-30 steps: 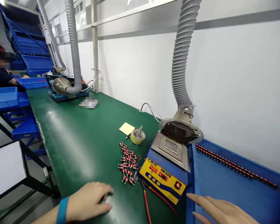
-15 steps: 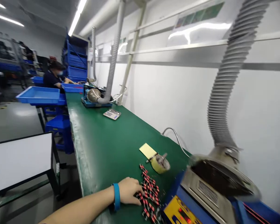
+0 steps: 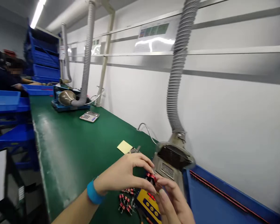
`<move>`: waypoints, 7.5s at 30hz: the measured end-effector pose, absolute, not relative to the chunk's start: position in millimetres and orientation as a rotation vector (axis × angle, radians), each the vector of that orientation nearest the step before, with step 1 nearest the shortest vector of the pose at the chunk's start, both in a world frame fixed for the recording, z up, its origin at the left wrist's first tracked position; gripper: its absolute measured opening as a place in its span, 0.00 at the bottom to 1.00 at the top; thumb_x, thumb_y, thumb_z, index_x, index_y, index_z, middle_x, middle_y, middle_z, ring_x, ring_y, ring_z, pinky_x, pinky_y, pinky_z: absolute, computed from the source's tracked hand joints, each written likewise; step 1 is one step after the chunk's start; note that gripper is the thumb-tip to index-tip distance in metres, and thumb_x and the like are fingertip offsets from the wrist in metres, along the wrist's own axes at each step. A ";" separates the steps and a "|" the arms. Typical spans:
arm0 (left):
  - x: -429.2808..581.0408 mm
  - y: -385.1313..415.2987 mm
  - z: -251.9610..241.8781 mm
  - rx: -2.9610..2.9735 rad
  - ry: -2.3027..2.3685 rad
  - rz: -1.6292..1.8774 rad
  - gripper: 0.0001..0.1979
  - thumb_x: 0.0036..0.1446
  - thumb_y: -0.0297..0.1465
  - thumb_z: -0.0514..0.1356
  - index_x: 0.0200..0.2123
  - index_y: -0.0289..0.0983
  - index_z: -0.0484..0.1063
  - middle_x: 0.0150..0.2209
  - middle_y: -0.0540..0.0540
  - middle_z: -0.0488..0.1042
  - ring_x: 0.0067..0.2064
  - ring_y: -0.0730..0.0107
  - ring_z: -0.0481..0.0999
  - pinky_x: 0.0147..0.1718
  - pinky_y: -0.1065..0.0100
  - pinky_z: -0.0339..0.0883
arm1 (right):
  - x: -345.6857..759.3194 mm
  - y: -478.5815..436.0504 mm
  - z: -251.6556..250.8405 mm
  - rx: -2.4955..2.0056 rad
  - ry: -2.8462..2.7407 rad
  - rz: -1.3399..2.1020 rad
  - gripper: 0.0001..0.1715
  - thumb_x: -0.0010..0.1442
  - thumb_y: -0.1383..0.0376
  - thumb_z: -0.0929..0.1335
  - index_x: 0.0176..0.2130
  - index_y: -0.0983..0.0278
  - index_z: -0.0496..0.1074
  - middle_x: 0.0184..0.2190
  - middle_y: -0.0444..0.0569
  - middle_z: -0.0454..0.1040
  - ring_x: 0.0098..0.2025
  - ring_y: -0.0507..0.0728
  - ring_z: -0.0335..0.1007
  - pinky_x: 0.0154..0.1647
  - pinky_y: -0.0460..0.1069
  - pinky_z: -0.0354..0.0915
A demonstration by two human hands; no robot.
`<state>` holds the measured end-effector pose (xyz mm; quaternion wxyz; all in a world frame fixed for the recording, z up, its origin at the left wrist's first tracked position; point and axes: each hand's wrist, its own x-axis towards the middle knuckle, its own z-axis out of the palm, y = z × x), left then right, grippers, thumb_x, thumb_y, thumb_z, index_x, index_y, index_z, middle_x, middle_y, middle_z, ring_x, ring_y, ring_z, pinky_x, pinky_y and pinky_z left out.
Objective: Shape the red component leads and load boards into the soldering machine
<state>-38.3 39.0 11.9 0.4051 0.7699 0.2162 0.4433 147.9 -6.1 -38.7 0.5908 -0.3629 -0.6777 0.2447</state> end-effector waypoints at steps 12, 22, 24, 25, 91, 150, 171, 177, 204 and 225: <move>8.1 27.0 1.5 0.995 0.456 1.217 0.06 0.46 0.32 0.71 0.25 0.35 0.81 0.29 0.45 0.80 0.34 0.68 0.77 0.34 0.73 0.69 | 100.8 -17.7 -25.6 -0.803 -0.654 0.974 0.15 0.45 0.58 0.79 0.31 0.59 0.76 0.34 0.43 0.77 0.40 0.51 0.73 0.42 0.41 0.69; -7.8 36.9 6.2 0.628 0.336 1.517 0.12 0.45 0.36 0.74 0.30 0.37 0.79 0.29 0.50 0.80 0.38 0.73 0.78 0.46 0.73 0.69 | 99.3 -17.8 -26.7 -0.726 -0.522 1.198 0.16 0.41 0.61 0.81 0.31 0.58 0.77 0.35 0.44 0.78 0.35 0.53 0.77 0.38 0.45 0.72; -8.4 34.1 6.9 0.894 0.353 1.315 0.16 0.48 0.33 0.72 0.41 0.38 0.78 0.41 0.45 0.80 0.48 0.66 0.76 0.51 0.69 0.66 | 102.5 -17.9 -27.8 -0.695 -0.496 1.200 0.16 0.42 0.61 0.80 0.32 0.57 0.77 0.36 0.42 0.78 0.36 0.52 0.77 0.40 0.44 0.72; -7.0 31.3 6.4 1.029 0.357 1.189 0.19 0.51 0.31 0.70 0.47 0.39 0.76 0.47 0.44 0.79 0.52 0.64 0.74 0.53 0.66 0.64 | 104.9 -17.3 -29.5 -0.682 -0.495 1.196 0.16 0.43 0.61 0.80 0.34 0.56 0.78 0.36 0.42 0.78 0.37 0.52 0.77 0.41 0.44 0.72; -14.5 6.6 13.8 1.808 0.609 0.835 0.08 0.62 0.28 0.54 0.30 0.36 0.68 0.26 0.54 0.66 0.28 0.76 0.62 0.27 0.73 0.54 | 141.2 -43.5 -10.1 -1.130 -1.343 0.471 0.15 0.63 0.60 0.66 0.26 0.61 0.70 0.22 0.43 0.66 0.24 0.51 0.64 0.25 0.44 0.62; -14.0 8.8 12.0 1.668 0.601 0.902 0.08 0.64 0.31 0.55 0.31 0.37 0.69 0.29 0.55 0.68 0.30 0.78 0.63 0.29 0.75 0.59 | 143.7 -44.8 -6.4 -1.169 -1.542 0.226 0.08 0.63 0.67 0.66 0.40 0.56 0.74 0.31 0.42 0.76 0.31 0.50 0.74 0.31 0.39 0.68; -10.2 5.4 4.6 2.287 0.557 1.090 0.09 0.65 0.24 0.49 0.34 0.35 0.68 0.29 0.51 0.71 0.30 0.75 0.67 0.31 0.73 0.59 | 133.3 -42.0 -11.7 -1.045 -1.228 0.683 0.20 0.66 0.58 0.64 0.23 0.62 0.67 0.19 0.43 0.66 0.22 0.51 0.63 0.23 0.45 0.62; -13.2 4.2 8.1 2.142 0.595 1.068 0.08 0.64 0.25 0.52 0.32 0.37 0.66 0.28 0.53 0.69 0.28 0.76 0.66 0.28 0.76 0.58 | 142.6 -45.3 -11.6 -0.977 -1.406 0.223 0.12 0.60 0.72 0.68 0.41 0.57 0.78 0.27 0.43 0.76 0.28 0.53 0.72 0.32 0.46 0.67; -13.9 2.5 6.2 2.136 0.550 1.093 0.07 0.65 0.26 0.52 0.34 0.37 0.68 0.29 0.52 0.72 0.29 0.75 0.69 0.30 0.75 0.61 | 135.7 -41.1 -10.8 -0.874 -1.566 -0.053 0.23 0.54 0.82 0.67 0.42 0.58 0.75 0.30 0.46 0.75 0.32 0.56 0.71 0.32 0.51 0.67; -8.4 3.3 3.9 2.361 0.503 1.234 0.10 0.65 0.24 0.50 0.33 0.36 0.68 0.27 0.50 0.72 0.26 0.73 0.68 0.27 0.73 0.61 | 132.0 -45.4 -11.5 -1.047 -1.430 0.124 0.10 0.62 0.71 0.65 0.30 0.61 0.73 0.26 0.46 0.74 0.29 0.54 0.71 0.30 0.47 0.65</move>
